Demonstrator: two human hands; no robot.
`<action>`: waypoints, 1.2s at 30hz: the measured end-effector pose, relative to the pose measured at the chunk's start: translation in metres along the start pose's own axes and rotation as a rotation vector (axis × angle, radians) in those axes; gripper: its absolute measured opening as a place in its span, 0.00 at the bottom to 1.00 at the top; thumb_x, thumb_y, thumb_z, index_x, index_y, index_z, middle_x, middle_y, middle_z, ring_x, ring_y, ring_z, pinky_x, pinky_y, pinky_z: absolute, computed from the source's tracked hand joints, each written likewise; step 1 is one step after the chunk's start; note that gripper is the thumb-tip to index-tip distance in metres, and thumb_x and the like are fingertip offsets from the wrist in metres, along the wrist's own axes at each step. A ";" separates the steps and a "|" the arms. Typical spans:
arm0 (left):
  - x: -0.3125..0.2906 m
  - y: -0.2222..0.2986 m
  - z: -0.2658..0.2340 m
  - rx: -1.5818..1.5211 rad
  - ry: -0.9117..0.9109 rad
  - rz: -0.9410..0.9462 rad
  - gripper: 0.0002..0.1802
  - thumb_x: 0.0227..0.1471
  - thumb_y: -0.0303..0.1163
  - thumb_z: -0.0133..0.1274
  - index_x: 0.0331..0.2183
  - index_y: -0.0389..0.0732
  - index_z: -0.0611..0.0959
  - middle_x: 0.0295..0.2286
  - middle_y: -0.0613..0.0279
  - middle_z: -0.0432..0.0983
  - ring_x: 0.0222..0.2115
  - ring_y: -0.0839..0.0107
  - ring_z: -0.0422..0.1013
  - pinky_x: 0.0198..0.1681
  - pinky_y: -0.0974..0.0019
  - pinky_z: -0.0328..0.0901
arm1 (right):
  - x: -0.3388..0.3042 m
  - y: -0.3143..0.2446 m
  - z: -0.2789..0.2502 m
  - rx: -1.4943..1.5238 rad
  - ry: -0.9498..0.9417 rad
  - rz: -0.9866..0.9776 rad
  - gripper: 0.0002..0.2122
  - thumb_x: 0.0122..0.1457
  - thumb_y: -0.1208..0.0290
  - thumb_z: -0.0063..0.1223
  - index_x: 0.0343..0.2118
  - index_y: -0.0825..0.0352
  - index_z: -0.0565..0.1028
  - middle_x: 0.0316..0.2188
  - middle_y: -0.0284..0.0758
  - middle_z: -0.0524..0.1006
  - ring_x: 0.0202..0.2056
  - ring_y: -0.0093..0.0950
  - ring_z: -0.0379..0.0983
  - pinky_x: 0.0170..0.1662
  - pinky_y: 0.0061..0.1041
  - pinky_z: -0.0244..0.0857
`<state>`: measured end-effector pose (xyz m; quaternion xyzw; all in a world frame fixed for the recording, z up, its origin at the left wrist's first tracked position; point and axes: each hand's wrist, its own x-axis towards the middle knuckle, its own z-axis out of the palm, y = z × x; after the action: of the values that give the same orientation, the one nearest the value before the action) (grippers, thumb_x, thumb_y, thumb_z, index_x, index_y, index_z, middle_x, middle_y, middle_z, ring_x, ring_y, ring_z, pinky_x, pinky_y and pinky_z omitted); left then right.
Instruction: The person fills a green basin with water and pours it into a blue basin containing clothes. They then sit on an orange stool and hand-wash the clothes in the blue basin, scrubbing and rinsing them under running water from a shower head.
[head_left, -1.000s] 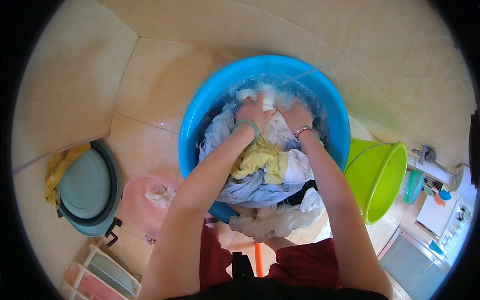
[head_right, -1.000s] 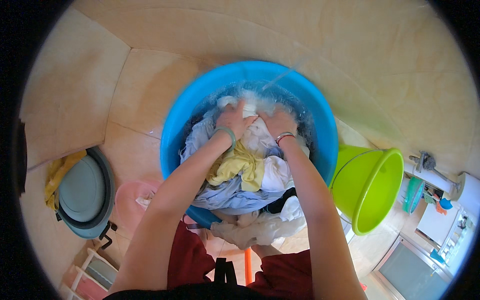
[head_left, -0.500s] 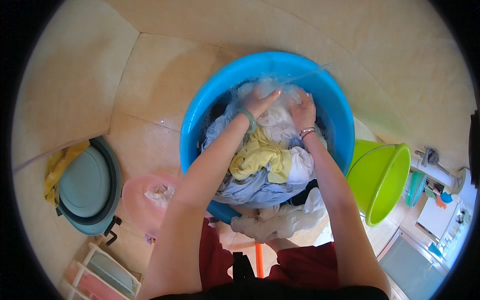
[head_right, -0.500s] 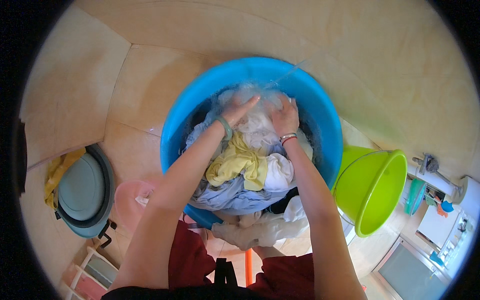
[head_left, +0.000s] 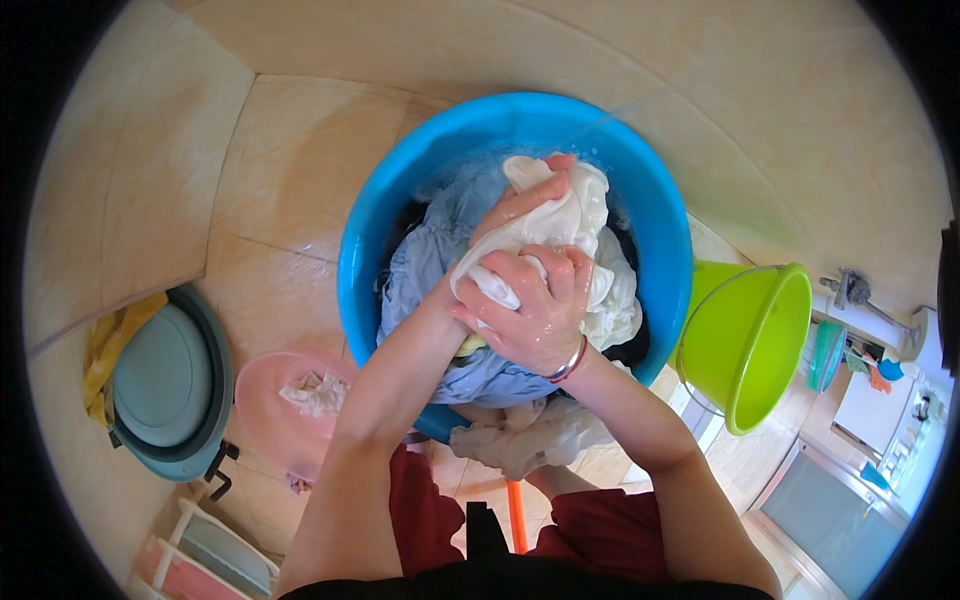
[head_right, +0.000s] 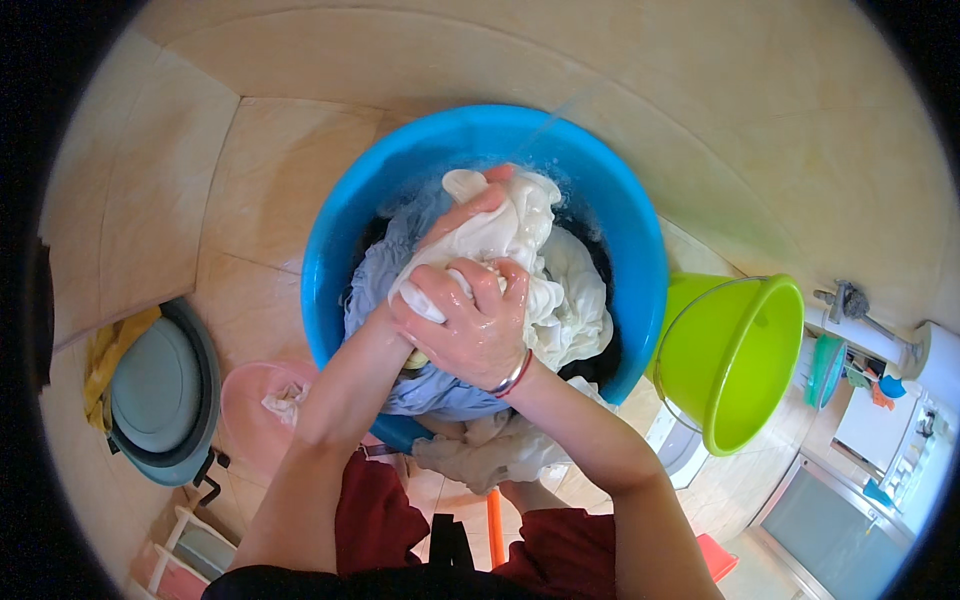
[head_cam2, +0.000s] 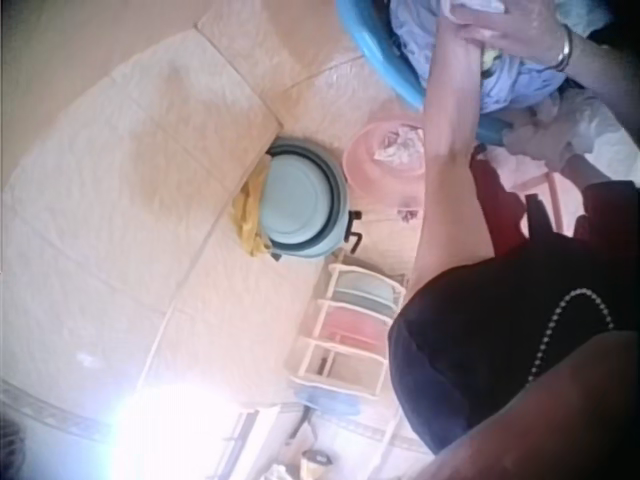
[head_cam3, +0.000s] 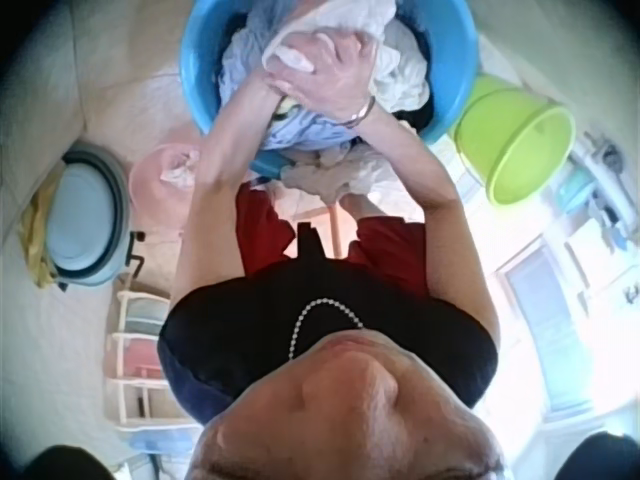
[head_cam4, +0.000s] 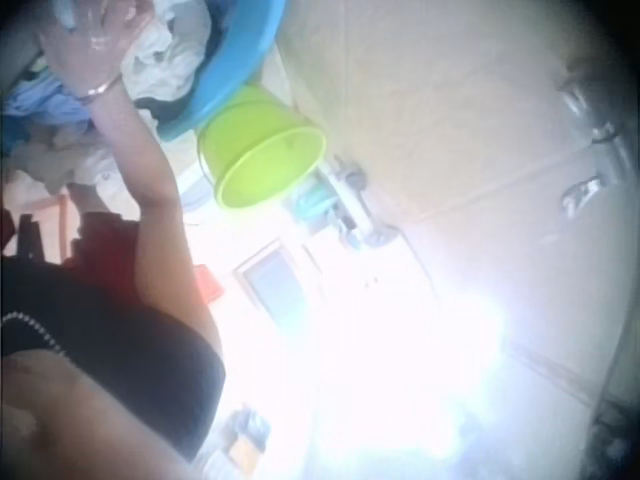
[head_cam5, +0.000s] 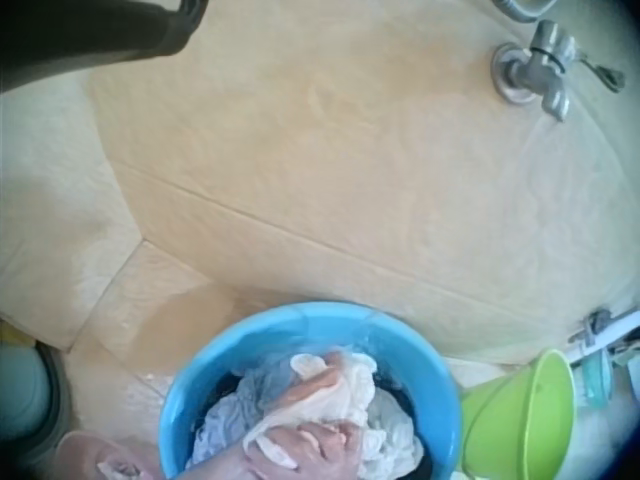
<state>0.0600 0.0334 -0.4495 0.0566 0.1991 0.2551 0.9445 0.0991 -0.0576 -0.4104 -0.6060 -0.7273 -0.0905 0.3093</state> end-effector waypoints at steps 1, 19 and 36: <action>-0.003 0.003 0.009 -0.001 0.007 -0.055 0.15 0.57 0.42 0.52 0.44 0.46 0.74 0.38 0.66 0.71 0.37 0.75 0.70 0.40 0.70 0.68 | 0.000 0.000 0.002 -0.043 0.039 0.005 0.13 0.39 0.60 0.61 0.31 0.45 0.77 0.38 0.24 0.71 0.41 0.30 0.64 0.39 0.38 0.55; 0.009 -0.013 -0.025 0.597 0.425 0.340 0.09 0.51 0.33 0.53 0.28 0.36 0.81 0.26 0.65 0.77 0.28 0.78 0.71 0.31 0.72 0.65 | -0.007 0.090 0.029 0.438 0.078 0.466 0.05 0.52 0.70 0.54 0.26 0.65 0.76 0.24 0.43 0.74 0.26 0.43 0.71 0.29 0.36 0.66; 0.031 0.007 -0.077 2.000 0.480 -0.046 0.39 0.48 0.51 0.56 0.57 0.48 0.63 0.44 0.37 0.71 0.43 0.44 0.70 0.46 0.53 0.65 | -0.042 0.154 0.082 -0.120 -0.847 0.964 0.28 0.52 0.44 0.51 0.47 0.64 0.73 0.45 0.50 0.72 0.50 0.43 0.68 0.48 0.40 0.66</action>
<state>0.0505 0.0557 -0.5290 0.7609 0.5049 -0.0410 0.4055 0.2186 -0.0122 -0.5361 -0.8641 -0.4264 0.2653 -0.0330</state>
